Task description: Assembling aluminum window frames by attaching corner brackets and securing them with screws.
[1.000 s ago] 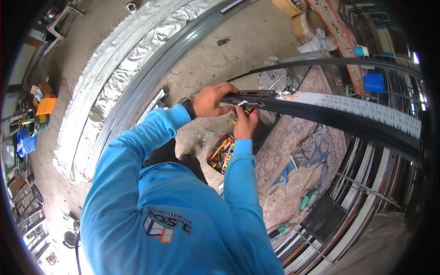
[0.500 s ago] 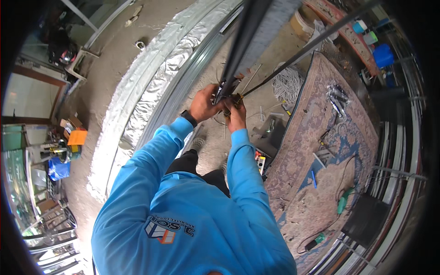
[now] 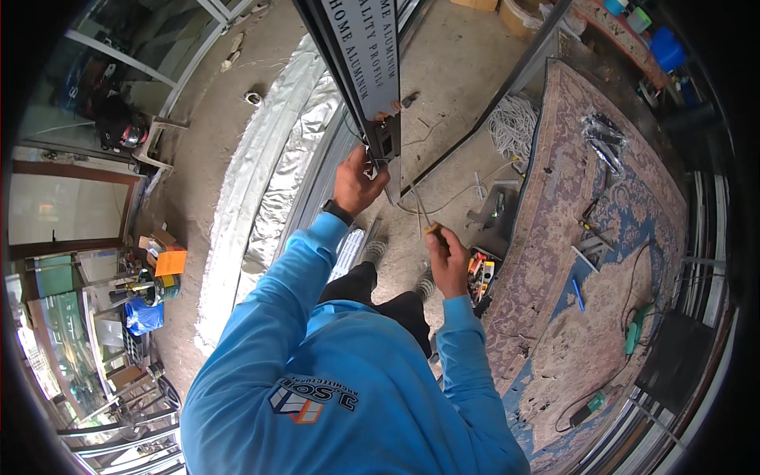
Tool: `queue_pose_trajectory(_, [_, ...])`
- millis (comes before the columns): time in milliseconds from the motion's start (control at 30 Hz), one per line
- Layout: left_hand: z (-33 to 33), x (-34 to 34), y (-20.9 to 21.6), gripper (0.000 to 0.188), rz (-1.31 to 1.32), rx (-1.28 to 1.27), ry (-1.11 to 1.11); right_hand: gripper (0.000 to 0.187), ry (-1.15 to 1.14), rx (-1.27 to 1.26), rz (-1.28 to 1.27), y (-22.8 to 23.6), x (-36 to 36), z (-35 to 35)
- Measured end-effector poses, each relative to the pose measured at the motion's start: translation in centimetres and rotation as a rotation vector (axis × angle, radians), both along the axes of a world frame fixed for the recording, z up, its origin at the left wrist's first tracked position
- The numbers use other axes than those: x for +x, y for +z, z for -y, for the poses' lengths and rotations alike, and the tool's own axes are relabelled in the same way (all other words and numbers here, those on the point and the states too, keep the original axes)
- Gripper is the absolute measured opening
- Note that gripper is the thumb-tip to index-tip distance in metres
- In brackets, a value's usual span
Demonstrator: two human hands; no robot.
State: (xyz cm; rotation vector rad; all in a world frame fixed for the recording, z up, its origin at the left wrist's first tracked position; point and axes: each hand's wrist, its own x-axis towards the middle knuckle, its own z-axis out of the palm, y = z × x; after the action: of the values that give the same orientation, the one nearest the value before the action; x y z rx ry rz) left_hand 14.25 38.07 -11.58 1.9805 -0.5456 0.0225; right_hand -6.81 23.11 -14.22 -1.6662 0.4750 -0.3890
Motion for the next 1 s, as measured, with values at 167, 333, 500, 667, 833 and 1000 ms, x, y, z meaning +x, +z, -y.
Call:
queue_pose_trajectory(167, [0.4, 0.1, 0.1, 0.037, 0.079, -0.039, -0.009, 0.036, 0.017, -0.247, -0.182, 0.6, -0.7, -0.4])
queue_pose_trajectory(333, [0.5, -0.2, 0.4, 0.036, 0.058, -0.024, -0.005, 0.037, -0.017, -0.154, -0.045, 0.7, 0.0, -0.8])
queue_pose_trajectory(500, [0.5, -0.1, 0.0, 0.035, 0.093, -0.029, 0.012, 0.038, -0.018, -0.165, -0.059, 0.5, -0.2, -1.0])
queue_pose_trajectory(667, [0.4, 0.2, -0.4, 0.034, 0.149, -0.009, 0.014, 0.039, -0.006, -0.113, -0.12, 0.7, -0.1, -1.2])
queue_pose_trajectory(833, [0.4, 0.1, -0.1, 0.034, 0.145, -0.013, 0.015, 0.039, -0.024, -0.192, -0.065, 0.5, 0.0, -1.3])
queue_pose_trajectory(1000, [0.3, 0.1, 0.2, 0.033, 0.12, -0.017, 0.009, 0.038, -0.031, -0.268, -0.004, 0.3, 0.2, -0.6])
